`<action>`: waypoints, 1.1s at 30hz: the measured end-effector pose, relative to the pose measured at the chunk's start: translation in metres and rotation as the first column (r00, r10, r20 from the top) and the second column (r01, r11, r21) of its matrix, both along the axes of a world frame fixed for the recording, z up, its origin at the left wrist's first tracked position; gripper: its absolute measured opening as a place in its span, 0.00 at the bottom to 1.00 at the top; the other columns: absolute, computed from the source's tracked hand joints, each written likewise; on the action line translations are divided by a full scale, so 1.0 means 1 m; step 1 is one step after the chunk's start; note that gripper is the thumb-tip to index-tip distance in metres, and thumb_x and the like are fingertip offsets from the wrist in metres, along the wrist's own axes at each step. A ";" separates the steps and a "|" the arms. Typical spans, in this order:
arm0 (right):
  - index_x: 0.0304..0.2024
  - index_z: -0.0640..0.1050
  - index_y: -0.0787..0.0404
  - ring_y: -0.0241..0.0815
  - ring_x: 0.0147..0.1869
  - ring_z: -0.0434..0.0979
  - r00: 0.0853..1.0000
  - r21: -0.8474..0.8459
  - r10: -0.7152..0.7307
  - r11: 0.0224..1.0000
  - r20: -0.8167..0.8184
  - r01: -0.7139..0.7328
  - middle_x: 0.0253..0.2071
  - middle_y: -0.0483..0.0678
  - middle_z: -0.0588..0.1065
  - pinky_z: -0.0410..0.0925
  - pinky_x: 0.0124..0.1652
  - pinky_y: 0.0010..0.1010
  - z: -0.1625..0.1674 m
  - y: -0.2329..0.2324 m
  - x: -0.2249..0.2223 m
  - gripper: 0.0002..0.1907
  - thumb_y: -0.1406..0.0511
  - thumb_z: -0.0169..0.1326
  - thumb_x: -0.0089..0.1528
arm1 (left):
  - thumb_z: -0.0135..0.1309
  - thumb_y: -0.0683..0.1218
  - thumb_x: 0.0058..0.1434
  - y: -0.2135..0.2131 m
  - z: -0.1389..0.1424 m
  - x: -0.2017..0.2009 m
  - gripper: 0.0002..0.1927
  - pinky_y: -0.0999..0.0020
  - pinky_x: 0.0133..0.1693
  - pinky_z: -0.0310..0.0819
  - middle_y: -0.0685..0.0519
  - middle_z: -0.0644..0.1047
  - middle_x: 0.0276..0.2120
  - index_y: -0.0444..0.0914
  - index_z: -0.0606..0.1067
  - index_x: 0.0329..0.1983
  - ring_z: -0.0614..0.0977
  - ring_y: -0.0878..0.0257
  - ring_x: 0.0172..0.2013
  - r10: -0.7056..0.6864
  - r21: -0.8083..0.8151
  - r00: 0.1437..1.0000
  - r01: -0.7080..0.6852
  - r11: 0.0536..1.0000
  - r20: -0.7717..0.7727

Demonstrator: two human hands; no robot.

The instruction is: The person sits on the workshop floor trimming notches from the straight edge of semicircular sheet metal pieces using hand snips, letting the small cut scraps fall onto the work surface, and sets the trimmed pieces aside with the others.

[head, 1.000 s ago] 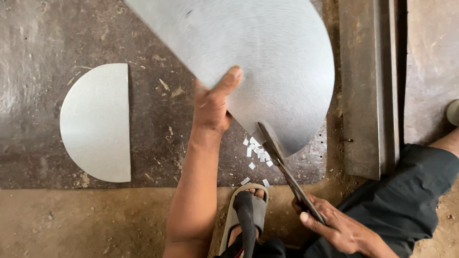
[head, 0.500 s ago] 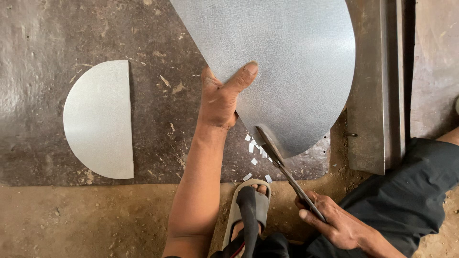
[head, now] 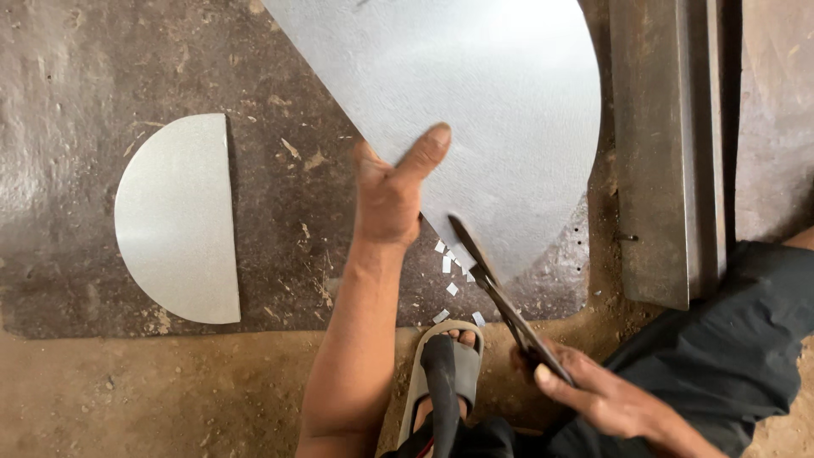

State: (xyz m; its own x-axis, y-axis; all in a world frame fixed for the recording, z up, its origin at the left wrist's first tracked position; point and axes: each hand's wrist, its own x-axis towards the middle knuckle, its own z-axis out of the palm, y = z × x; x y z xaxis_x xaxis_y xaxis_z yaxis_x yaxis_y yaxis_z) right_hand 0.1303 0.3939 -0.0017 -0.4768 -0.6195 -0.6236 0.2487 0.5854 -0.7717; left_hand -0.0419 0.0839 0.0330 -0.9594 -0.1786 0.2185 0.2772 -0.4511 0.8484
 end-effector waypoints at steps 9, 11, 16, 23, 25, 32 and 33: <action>0.53 0.67 0.62 0.52 0.52 0.72 0.994 0.196 0.085 0.978 -0.066 -0.071 0.48 0.57 0.69 0.67 0.55 0.45 0.021 -0.017 -0.013 0.30 0.44 0.36 0.66 | 0.65 0.45 0.63 0.017 -0.002 0.012 0.18 0.52 0.47 0.63 0.44 0.69 0.31 0.28 0.69 0.42 0.69 0.51 0.37 0.219 -0.074 0.924 -0.207 0.976 0.313; 0.57 0.67 0.64 0.53 0.52 0.74 0.984 0.199 0.053 0.980 -0.171 -0.018 0.49 0.56 0.70 0.66 0.56 0.46 0.014 -0.015 -0.013 0.35 0.42 0.37 0.65 | 0.62 0.46 0.65 0.027 -0.002 0.018 0.19 0.53 0.50 0.71 0.44 0.72 0.36 0.28 0.70 0.48 0.75 0.50 0.42 0.337 -0.135 0.896 -0.310 0.941 0.290; 0.60 0.58 0.73 0.66 0.71 0.57 0.963 0.195 0.034 0.981 -0.266 0.019 0.67 0.65 0.55 0.56 0.64 0.53 -0.022 -0.003 0.002 0.35 0.45 0.40 0.73 | 0.60 0.49 0.61 0.045 -0.006 0.018 0.32 0.60 0.58 0.78 0.45 0.74 0.54 0.34 0.60 0.62 0.78 0.51 0.58 0.449 -0.010 0.793 -0.489 0.872 0.412; 0.70 0.66 0.52 0.41 0.54 0.76 0.853 0.035 -0.425 0.899 0.304 0.436 0.53 0.52 0.77 0.69 0.56 0.39 -0.046 0.036 0.027 0.33 0.48 0.44 0.65 | 0.60 0.47 0.64 0.006 -0.026 0.022 0.33 0.56 0.49 0.83 0.41 0.73 0.55 0.30 0.60 0.65 0.81 0.52 0.52 0.288 0.372 0.898 -0.405 0.835 0.332; 0.65 0.71 0.58 0.45 0.46 0.79 0.727 0.100 -0.588 0.797 0.356 0.596 0.47 0.53 0.76 0.72 0.49 0.38 -0.062 0.027 0.008 0.31 0.48 0.44 0.66 | 0.61 0.45 0.65 0.012 -0.036 0.025 0.30 0.56 0.49 0.84 0.40 0.74 0.54 0.29 0.63 0.65 0.81 0.51 0.51 0.117 0.459 0.951 -0.244 0.854 0.286; 0.50 0.79 0.64 0.50 0.44 0.81 0.696 0.303 -0.237 0.773 -0.678 0.558 0.41 0.59 0.80 0.74 0.42 0.39 -0.039 -0.001 -0.050 0.24 0.51 0.59 0.64 | 0.57 0.43 0.65 0.040 -0.052 0.048 0.20 0.55 0.45 0.86 0.43 0.78 0.49 0.36 0.70 0.59 0.83 0.52 0.47 -0.048 0.483 0.957 -0.101 0.870 0.286; 0.51 0.77 0.67 0.49 0.46 0.81 0.515 0.051 -0.373 0.771 -0.772 0.635 0.45 0.59 0.79 0.75 0.42 0.38 -0.023 -0.009 -0.050 0.23 0.57 0.61 0.62 | 0.56 0.43 0.66 0.041 -0.051 0.055 0.19 0.53 0.47 0.86 0.42 0.78 0.49 0.34 0.70 0.59 0.84 0.51 0.47 -0.074 0.493 0.956 -0.078 0.867 0.282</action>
State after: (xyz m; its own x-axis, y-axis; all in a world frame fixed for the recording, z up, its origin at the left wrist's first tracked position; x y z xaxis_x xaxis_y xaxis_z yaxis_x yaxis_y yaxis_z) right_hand 0.0798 0.3852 -0.0250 -0.9980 0.0219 -0.0589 0.0550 0.7567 -0.6514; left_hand 0.0134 0.1250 -0.0175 -0.9650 -0.1914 -0.1792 0.0618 -0.8302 0.5541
